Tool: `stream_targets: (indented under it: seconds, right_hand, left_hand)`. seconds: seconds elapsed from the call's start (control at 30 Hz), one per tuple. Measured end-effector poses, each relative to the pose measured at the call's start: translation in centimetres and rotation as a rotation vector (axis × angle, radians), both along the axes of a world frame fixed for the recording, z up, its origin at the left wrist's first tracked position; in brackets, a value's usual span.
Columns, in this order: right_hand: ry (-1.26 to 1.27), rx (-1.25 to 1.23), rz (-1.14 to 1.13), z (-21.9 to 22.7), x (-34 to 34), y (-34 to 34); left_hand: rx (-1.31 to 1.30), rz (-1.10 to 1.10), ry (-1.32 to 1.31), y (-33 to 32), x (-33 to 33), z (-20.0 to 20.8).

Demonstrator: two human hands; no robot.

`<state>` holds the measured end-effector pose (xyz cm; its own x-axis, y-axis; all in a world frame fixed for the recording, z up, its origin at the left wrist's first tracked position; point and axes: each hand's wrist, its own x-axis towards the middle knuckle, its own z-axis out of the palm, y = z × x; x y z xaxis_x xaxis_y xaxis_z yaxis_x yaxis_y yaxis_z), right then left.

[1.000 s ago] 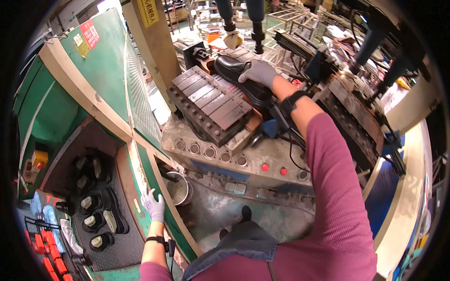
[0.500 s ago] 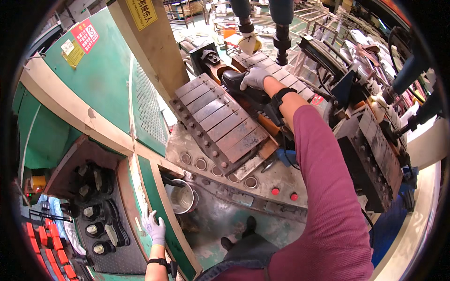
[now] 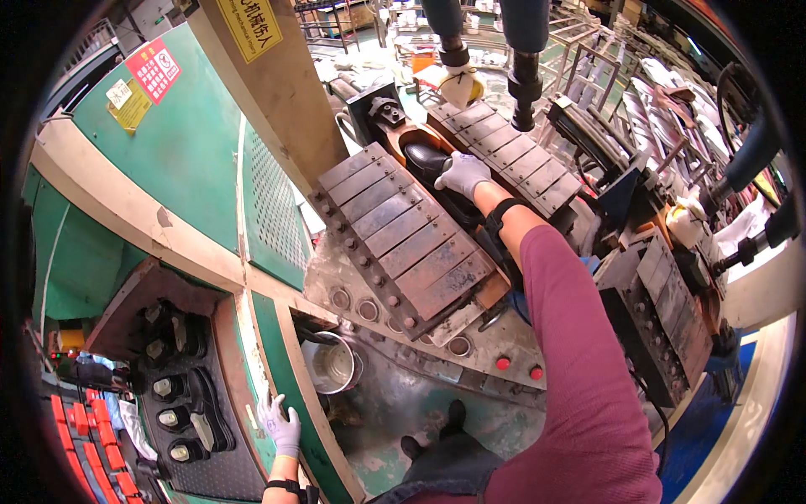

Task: Placing shoe lasts into a lasting machine and then placing them onto a conveyor belt.

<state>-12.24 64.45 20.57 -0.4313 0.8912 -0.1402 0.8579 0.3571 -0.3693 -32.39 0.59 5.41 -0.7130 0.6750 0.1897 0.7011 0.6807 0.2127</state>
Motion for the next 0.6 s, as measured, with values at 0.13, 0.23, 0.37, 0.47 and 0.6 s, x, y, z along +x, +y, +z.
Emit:
stream_targets:
  seconds: [0.13, 0.23, 0.37, 0.47, 0.6]
  right_hand:
    - [-0.016, 0.006, -0.013, -1.0, -0.1, -0.5]
    - [0.019, 0.058, 0.032, -0.8, 0.1, -1.1]
    - [0.075, 0.389, 0.064, 1.9, 2.7, -3.0]
    - [0.439, 0.371, 0.226, 4.8, 3.3, -12.2]
    - [0.311, 0.022, 0.473, 0.8, 10.9, -29.2]
  left_hand:
    - [-0.029, 0.014, -0.027, -0.7, 0.4, 0.2]
    - [0.02, 0.007, -0.003, -1.7, 0.4, -0.2]
    - [0.05, -0.086, 0.012, -0.8, -0.4, -1.5]
    - [0.013, -0.084, 0.073, -2.8, -1.1, -2.1]
    - [0.08, -0.113, 0.098, -2.4, -1.5, -0.8]
